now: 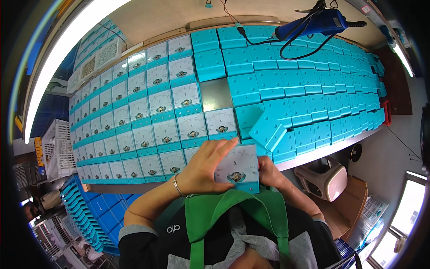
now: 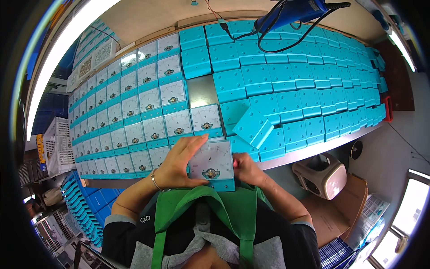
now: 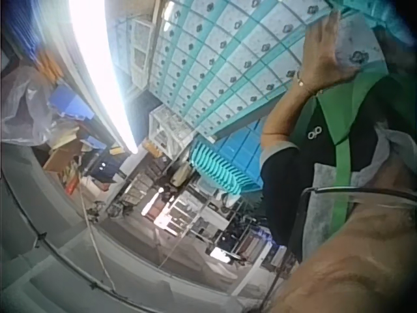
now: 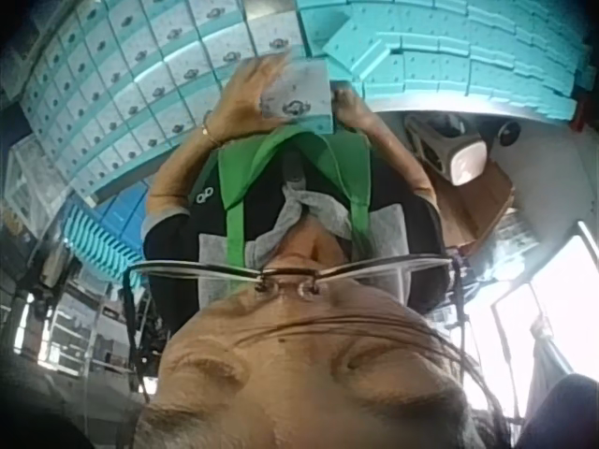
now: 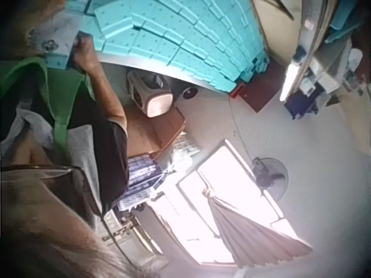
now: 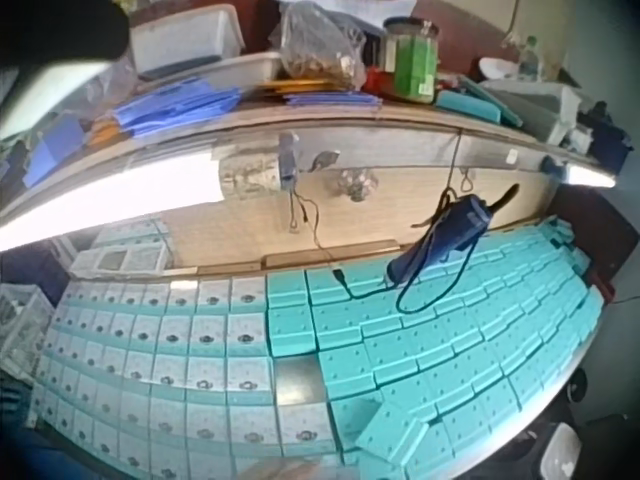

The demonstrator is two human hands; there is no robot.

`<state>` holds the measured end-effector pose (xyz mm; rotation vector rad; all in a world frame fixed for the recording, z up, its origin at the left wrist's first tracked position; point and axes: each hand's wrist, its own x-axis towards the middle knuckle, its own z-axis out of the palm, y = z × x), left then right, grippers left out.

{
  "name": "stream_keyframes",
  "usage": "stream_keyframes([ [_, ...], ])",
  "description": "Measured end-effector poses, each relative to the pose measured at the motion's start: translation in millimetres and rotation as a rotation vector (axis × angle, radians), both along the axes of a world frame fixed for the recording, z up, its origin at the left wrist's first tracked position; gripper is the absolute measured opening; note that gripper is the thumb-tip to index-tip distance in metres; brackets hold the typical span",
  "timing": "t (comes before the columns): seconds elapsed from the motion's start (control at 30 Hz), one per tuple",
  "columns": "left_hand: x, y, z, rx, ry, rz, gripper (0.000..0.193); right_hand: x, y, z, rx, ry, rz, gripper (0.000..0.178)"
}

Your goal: The person repeatedly picks up small teal boxes from a table, opens them, and uses a screwdriver to tighten a screw on a meter-like device inside. They then close the boxes and place them back on the table. The process is repeated for multiple units.

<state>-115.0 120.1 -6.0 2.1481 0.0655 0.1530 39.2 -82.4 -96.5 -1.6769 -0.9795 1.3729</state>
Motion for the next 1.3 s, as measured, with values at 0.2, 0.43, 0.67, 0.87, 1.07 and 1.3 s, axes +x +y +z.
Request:
stream_keyframes([
  [0.2,-3.4,-6.8,4.4,0.022,-0.040,-0.010,0.098,-14.4,8.7,38.4,0.128,0.580,-0.084,0.023],
  [0.43,-4.6,-8.3,6.8,0.017,-0.050,-0.045,0.098,-16.4,-3.0,24.5,0.186,0.610,-0.089,0.025],
  [0.67,-5.7,-11.8,8.4,-0.006,-0.030,-0.061,0.097,-18.1,-3.0,31.5,0.212,0.638,-0.099,0.027],
  [0.87,-5.0,-12.1,6.6,0.031,-0.035,-0.080,0.099,-22.0,-8.4,24.0,0.219,0.651,-0.114,0.025],
  [1.07,-4.5,-12.6,6.5,0.031,-0.022,-0.086,0.098,-23.2,-10.2,21.8,0.193,0.697,-0.133,0.025],
  [1.3,-4.1,-11.6,6.8,0.034,-0.023,-0.091,0.098,-23.1,-9.6,21.6,0.221,0.707,-0.128,0.024],
])
